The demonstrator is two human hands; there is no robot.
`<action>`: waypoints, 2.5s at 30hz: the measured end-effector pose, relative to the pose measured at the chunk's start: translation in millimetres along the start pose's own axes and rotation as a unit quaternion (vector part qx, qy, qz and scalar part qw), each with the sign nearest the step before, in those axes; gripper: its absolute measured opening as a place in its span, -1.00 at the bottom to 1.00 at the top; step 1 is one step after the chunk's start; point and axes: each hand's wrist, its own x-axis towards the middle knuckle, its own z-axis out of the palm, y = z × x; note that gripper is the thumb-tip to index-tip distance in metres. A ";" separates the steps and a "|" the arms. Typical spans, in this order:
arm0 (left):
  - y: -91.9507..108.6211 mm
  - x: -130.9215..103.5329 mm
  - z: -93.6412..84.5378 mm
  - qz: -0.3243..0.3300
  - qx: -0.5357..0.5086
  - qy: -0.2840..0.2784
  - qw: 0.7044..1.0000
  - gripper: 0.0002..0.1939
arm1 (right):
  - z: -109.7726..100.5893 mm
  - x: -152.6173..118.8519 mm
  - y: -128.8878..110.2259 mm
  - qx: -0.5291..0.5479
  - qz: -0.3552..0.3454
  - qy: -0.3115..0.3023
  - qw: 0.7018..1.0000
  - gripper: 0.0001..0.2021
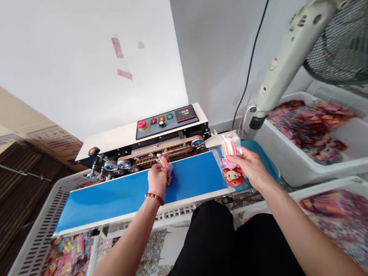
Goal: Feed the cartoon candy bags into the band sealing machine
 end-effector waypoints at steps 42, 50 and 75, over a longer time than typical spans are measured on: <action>-48.3 -178.6 6.9 0.107 0.218 -0.354 0.903 -0.83 | 31.5 33.8 -5.7 -0.124 -0.029 -0.018 0.992 -0.83; -54.4 -175.4 4.3 0.089 0.215 -0.350 0.907 -0.83 | 43.8 38.9 -9.7 -0.188 -0.041 -0.022 0.981 -0.97; -55.6 -166.1 -7.4 0.044 -0.193 -0.282 0.939 -0.51 | 36.1 -145.4 -25.4 0.046 0.108 -0.196 0.973 -0.66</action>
